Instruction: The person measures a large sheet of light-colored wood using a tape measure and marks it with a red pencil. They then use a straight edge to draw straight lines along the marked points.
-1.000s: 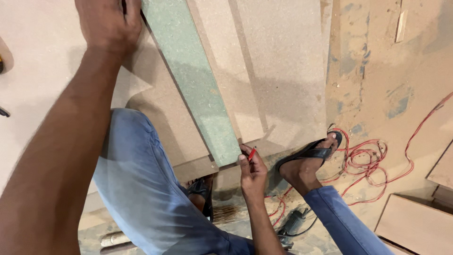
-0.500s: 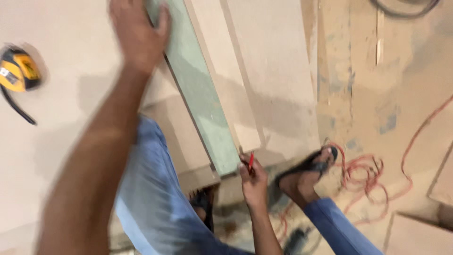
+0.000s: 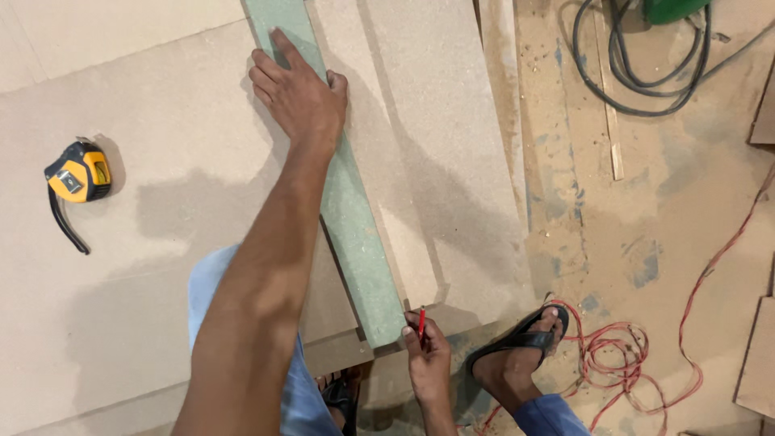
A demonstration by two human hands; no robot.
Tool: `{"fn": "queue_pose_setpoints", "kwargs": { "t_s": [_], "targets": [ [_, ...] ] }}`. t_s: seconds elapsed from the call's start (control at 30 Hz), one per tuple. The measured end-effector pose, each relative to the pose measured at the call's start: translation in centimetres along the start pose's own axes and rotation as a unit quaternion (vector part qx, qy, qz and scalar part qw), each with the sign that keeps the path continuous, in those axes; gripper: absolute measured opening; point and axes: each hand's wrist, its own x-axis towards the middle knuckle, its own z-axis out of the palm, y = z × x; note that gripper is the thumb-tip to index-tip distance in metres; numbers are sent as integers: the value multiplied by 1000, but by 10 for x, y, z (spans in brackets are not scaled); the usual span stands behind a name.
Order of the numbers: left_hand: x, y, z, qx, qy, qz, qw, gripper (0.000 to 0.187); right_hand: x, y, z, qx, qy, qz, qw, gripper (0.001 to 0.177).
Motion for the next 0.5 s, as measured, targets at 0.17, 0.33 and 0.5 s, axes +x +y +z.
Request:
{"fn": "queue_pose_setpoints", "kwargs": {
  "t_s": [0.17,0.33,0.5],
  "targets": [
    [3,-2,7,12,24,20,999,95,-1,-7,1,2,6,21,1000,31],
    [1,-4,12,22,12,16,1000,95,0,-4,1,-3,7,28,1000,31],
    [-5,-9,13,-9,-1,22,1000,92,-4,10,-8,-38,8,35,999,31]
  ]
}}
